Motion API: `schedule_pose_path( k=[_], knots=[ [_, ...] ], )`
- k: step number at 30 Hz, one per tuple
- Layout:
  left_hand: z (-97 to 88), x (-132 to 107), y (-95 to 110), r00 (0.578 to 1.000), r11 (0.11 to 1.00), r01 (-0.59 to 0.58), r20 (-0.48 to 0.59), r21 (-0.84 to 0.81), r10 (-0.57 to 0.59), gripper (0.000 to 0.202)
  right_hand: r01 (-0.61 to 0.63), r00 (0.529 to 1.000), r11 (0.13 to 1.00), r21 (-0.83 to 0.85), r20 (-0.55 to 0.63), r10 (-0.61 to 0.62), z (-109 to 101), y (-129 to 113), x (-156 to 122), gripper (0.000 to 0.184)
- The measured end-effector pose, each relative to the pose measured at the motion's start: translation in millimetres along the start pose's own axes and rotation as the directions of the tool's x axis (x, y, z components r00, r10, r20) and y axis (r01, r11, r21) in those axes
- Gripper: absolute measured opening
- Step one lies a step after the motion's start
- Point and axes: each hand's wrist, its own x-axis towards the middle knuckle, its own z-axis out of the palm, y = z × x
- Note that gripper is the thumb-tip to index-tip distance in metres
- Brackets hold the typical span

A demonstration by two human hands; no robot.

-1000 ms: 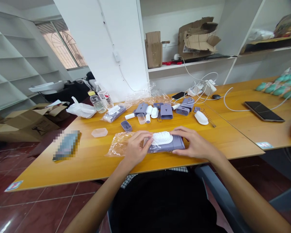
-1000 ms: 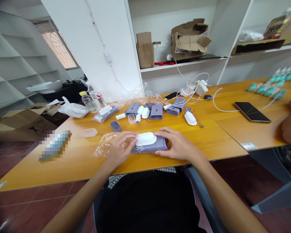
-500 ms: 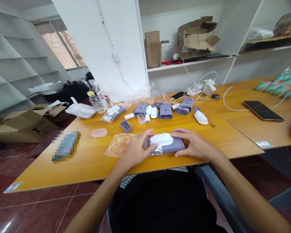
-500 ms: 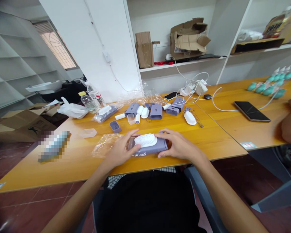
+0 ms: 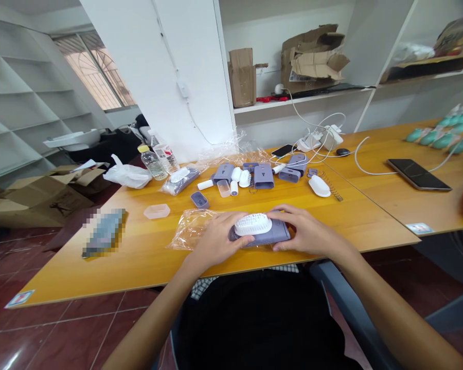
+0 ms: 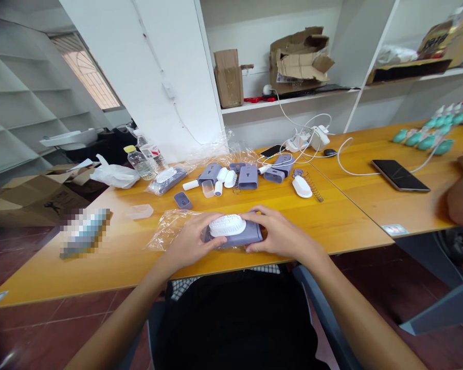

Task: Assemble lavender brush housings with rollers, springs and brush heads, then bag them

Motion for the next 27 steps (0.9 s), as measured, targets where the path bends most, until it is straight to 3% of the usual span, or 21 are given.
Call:
schedule_pose_path(
  k=[5, 9, 19, 27],
  knots=[
    [-0.4, -2.1, 2.0, 1.0, 1.0, -0.008, -0.005, -0.028, 0.008, 0.048, 0.036, 0.998, 0.999, 0.012, 0.054, -0.036, -10.6, -16.6, -9.0, 0.08],
    [-0.7, -3.7, -0.5, 1.0, 1.0, -0.007, -0.03, -0.023, 0.006, 0.046, 0.042, 0.999, 0.999, 0.026, 0.023, -0.042, -11.3, -19.4, -9.7, 0.075],
    [-5.7, -2.1, -2.4, 0.996, 0.996, -0.048, -0.072, -0.071, 0.043, 0.048, 0.063, 0.994, 0.996, 0.068, -0.093, -0.057, 8.2, -25.5, -4.3, 0.054],
    [-5.4, -2.1, 2.3, 0.989, 0.992, -0.124, -0.086, -0.012, 0.122, 0.047, 0.122, 0.987, 0.991, 0.058, -0.114, -0.115, 25.9, -27.9, 1.1, 0.052]
  ],
)
